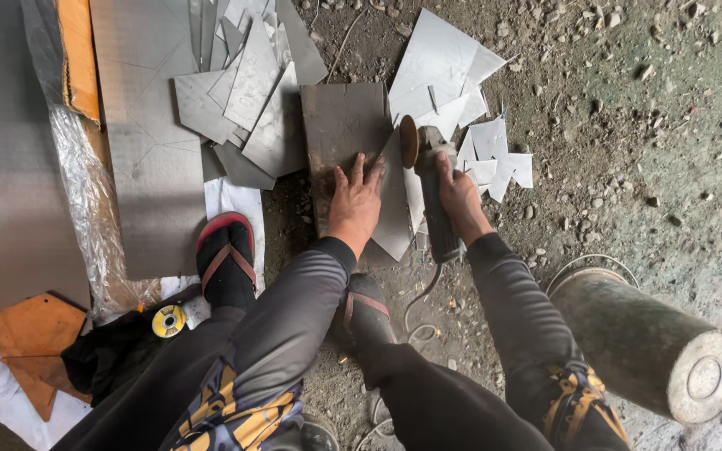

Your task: The person uses an angle grinder to cut several flat metal sheets into smaller pieces. They hold each sheet with one hand and guide the grinder with the other, producing sparks as the blade cuts through the metal. Cut pieces are set aside on the ground.

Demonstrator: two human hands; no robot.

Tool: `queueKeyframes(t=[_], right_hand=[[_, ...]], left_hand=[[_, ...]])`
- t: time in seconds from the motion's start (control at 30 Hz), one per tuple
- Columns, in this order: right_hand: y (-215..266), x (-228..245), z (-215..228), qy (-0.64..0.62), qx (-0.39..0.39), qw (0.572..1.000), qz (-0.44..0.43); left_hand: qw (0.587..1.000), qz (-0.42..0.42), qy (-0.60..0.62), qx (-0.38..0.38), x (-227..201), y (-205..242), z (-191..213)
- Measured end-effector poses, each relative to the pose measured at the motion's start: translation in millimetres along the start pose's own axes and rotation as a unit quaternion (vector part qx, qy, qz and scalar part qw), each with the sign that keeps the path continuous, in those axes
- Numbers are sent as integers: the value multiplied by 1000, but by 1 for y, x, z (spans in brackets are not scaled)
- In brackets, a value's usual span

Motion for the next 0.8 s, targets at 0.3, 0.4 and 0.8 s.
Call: queueKeyframes(t=[0.3,0.4,0.8], right_hand=[[117,-52,41,-298,-55,949,-85],[152,-89,41,-314,-73,941,-102],[211,-140,14,-356,-72,912,-192]], left_hand=[[998,-23,34,-51,9,5,9],[998,-42,48,2,10,10,5],[963,-60,183,-191,-13,20,-14]])
Point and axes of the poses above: each hand's wrist, its own y-axis away from the middle knuckle, its own z-axis out of the back of the hand, x = y × z, the point moved 6 cm from there along -y, towards the middle knuckle, and after that the axes turned 8 degrees about z, right-handed, at the moved point
